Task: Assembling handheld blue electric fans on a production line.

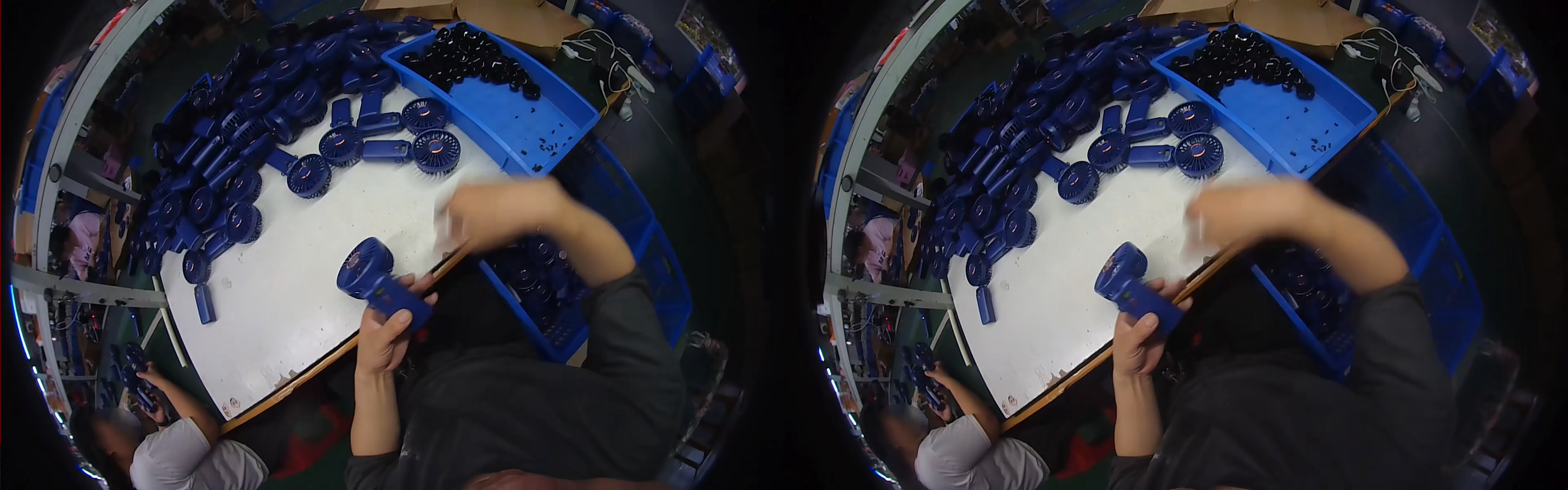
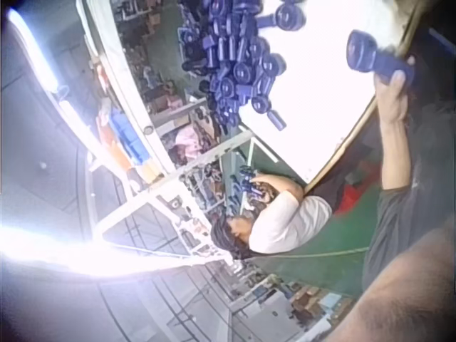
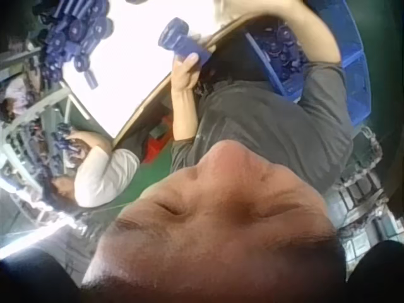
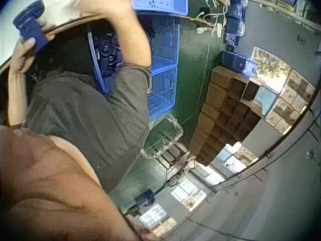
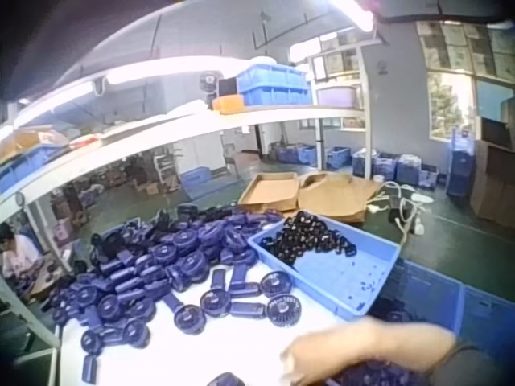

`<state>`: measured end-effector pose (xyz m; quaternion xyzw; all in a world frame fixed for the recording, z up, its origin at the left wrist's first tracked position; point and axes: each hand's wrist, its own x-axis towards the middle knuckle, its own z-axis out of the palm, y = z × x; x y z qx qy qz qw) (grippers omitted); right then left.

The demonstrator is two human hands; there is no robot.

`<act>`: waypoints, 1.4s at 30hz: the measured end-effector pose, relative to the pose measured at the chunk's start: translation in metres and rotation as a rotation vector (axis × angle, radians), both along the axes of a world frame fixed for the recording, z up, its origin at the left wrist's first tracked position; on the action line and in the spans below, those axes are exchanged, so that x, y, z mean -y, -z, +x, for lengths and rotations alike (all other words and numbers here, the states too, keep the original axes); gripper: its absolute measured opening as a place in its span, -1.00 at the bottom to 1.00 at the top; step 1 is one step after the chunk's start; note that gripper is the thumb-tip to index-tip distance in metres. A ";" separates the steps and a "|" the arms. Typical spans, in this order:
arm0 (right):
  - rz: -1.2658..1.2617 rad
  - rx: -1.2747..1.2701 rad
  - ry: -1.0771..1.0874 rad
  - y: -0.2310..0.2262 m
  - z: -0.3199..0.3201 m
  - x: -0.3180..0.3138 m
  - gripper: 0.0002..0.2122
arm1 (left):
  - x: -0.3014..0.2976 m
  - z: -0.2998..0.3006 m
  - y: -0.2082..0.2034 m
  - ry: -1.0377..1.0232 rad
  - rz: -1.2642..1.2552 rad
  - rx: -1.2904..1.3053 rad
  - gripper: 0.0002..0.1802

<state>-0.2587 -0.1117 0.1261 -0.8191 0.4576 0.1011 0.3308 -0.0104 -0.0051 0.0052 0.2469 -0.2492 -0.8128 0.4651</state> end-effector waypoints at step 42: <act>-0.634 0.731 -0.143 0.061 0.105 -0.056 -0.53 | -0.005 0.009 -0.016 -0.237 0.083 0.017 -0.23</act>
